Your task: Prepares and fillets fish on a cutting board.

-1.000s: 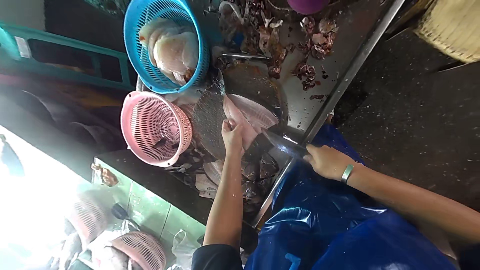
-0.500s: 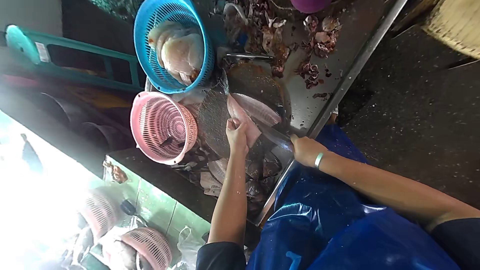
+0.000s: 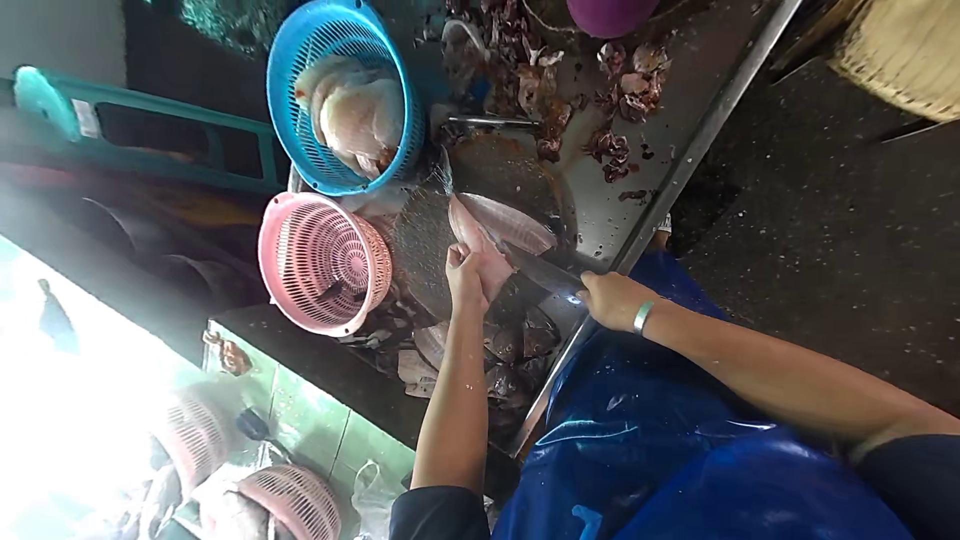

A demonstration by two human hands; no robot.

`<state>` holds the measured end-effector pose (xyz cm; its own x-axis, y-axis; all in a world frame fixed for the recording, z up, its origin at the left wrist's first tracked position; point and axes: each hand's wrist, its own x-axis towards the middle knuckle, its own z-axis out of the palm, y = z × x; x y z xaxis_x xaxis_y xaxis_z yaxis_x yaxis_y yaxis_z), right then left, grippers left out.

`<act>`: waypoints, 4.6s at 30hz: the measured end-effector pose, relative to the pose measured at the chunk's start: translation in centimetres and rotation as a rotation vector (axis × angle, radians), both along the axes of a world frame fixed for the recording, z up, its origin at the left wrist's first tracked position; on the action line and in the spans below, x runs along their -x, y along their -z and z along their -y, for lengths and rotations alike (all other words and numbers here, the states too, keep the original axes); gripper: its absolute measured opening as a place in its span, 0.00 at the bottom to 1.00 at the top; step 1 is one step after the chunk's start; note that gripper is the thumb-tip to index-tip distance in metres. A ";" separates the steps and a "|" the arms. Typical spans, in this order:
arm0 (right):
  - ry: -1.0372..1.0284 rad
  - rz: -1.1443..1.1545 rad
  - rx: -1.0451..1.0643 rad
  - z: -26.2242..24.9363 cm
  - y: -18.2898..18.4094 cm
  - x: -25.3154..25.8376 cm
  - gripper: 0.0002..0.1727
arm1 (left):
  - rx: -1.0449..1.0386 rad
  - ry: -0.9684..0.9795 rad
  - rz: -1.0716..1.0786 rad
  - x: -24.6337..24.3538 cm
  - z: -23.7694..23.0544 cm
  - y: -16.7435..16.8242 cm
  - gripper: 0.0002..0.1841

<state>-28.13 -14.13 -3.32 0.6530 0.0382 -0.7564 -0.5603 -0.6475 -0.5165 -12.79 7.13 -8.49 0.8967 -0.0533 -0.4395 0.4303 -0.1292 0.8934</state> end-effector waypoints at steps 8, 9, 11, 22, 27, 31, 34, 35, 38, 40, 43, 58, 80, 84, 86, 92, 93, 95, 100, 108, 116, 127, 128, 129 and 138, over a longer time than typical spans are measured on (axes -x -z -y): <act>-0.221 -0.138 0.032 0.1 -0.9 2.4 0.15 | 0.057 -0.040 -0.037 0.0 -0.4 0.1 0.10; -0.230 -0.143 0.022 0.9 -1.1 2.8 0.16 | 0.074 -0.048 -0.041 -0.1 -0.1 0.0 0.10; -0.216 -0.144 -0.029 2.7 -1.7 4.0 0.19 | 0.111 -0.106 -0.066 0.9 0.2 -0.9 0.10; -0.044 0.022 0.061 5.3 -1.1 2.3 0.20 | -0.161 -0.046 0.013 5.0 2.5 -1.5 0.28; -0.115 0.000 0.050 3.7 -1.1 1.7 0.20 | -0.173 0.003 0.003 5.1 1.9 -1.2 0.28; -0.204 -0.059 0.110 2.6 -1.2 1.1 0.17 | -0.148 -0.007 0.008 5.0 1.8 -0.9 0.24; -0.193 -0.063 0.158 2.8 -1.6 0.8 0.17 | -0.122 -0.028 0.013 4.9 1.9 -0.8 0.21; -0.178 -0.061 0.157 2.9 -1.7 0.8 0.17 | -0.129 -0.038 0.016 5.0 2.0 -0.9 0.21; -0.113 -0.049 0.120 3.4 -1.5 0.7 0.18 | -0.352 0.013 0.017 5.2 2.6 -1.8 0.30; -0.085 -0.033 0.099 3.7 -1.4 0.8 0.19 | -0.639 0.118 0.009 5.0 3.4 -3.2 0.42; -0.057 -0.010 0.079 4.1 -1.2 0.8 0.18 | -0.892 0.267 0.054 4.5 3.7 -4.5 0.46; -0.076 0.016 0.043 4.9 0.1 0.7 0.19 | -0.934 0.213 0.076 5.5 3.2 -3.8 0.36; -0.228 -0.124 0.147 1.2 -2.6 -2.4 0.14 | -0.565 0.059 -0.123 3.8 1.2 -1.9 0.34; -0.155 -0.066 0.159 -0.9 -1.4 -4.0 0.16 | -0.558 0.091 -0.119 3.6 0.9 -1.5 0.33; -0.151 -0.055 0.122 -1.7 -0.8 -6.1 0.18 | -0.551 0.106 -0.116 3.5 0.8 -1.6 0.32; -0.188 -0.063 0.136 -1.9 -1.0 -6.9 0.18 | -0.464 0.070 -0.115 3.7 -0.3 -0.6 0.31; -0.180 -0.054 0.146 -1.7 -1.2 -6.2 0.18 | -0.452 0.059 -0.119 3.9 -0.4 -0.5 0.31; -0.218 -0.104 0.160 -1.8 -1.7 -6.3 0.18 | -0.447 0.049 -0.132 4.0 -0.6 -0.5 0.31; -0.202 -0.039 0.166 -4.5 -0.5 -10.1 0.21 | -0.450 0.049 -0.151 4.0 -0.6 -0.7 0.31; -0.196 -0.008 0.199 -2.8 -0.4 -5.3 0.17 | -0.345 -0.061 -0.156 4.5 -0.9 0.0 0.30; -0.425 -0.245 0.241 1.6 -5.3 -0.2 0.20 | -0.188 -0.149 -0.206 4.7 -3.7 -0.6 0.28; -0.258 -0.110 0.209 -2.1 -1.4 -2.9 0.20 | -0.548 0.069 -0.156 4.8 -5.2 -0.7 0.37; -0.243 -0.077 0.208 -2.9 -0.6 -3.5 0.19 | -0.572 0.079 -0.153 4.9 -5.1 -0.8 0.36; -0.228 -0.046 0.209 -3.6 -0.1 -3.9 0.19 | -0.592 0.084 -0.148 5.1 -5.0 -0.9 0.36; -0.443 -0.175 0.294 -0.8 -2.7 -0.7 0.17 | -0.631 -0.055 -0.089 6.6 -4.5 -0.9 0.28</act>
<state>-27.44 -13.37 -0.63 0.4861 0.0513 -0.8724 -0.2630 -0.9434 -0.2020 -19.39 11.64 -7.57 0.8493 0.2848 -0.4446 0.5203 -0.5943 0.6132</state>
